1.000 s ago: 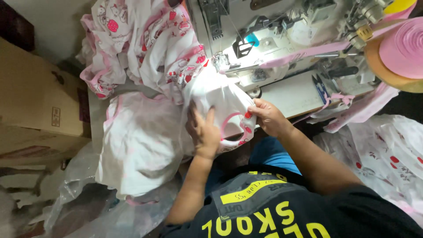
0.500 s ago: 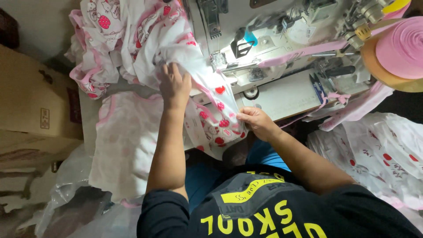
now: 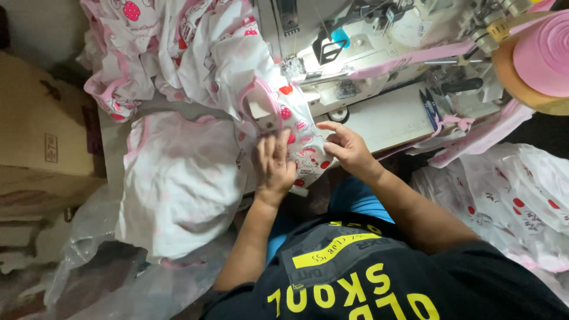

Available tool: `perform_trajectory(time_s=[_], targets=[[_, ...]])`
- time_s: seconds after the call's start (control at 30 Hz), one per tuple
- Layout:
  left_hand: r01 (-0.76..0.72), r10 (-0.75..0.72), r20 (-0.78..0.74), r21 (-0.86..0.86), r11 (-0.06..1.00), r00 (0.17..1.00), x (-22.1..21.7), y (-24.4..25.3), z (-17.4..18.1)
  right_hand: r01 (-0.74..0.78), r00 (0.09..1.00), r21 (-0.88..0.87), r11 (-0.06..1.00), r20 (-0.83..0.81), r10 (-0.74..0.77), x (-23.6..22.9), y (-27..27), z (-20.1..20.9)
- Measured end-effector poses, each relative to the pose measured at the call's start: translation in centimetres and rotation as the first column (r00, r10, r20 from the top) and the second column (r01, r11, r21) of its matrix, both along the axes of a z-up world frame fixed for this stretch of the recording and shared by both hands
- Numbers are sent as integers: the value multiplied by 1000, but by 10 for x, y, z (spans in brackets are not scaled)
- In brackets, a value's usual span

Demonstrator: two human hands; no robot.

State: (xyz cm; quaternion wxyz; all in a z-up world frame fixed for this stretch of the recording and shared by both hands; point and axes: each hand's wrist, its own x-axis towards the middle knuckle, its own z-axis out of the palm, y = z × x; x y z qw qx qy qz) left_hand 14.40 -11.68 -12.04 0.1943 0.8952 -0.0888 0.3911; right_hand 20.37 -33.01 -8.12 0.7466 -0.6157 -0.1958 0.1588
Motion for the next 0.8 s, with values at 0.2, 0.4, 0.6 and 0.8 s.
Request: perform_trajectory(time_s=[0.2,0.4,0.6,0.8], targets=[[75,-198,-246,-432,899,949,-17,21,58,86,990,5,996,107,-86,2,8,18],[125,-140,-139,-116,985,980,31,57,82,156,943,-74,985,307,-127,47,27,-3],[-8,19,-76,144,989,997,103,86,103,495,712,-398,772,695,-99,61,47,36],[46,-54,45,178,983,998,179,133,65,508,757,-685,522,644,108,71,55,59]])
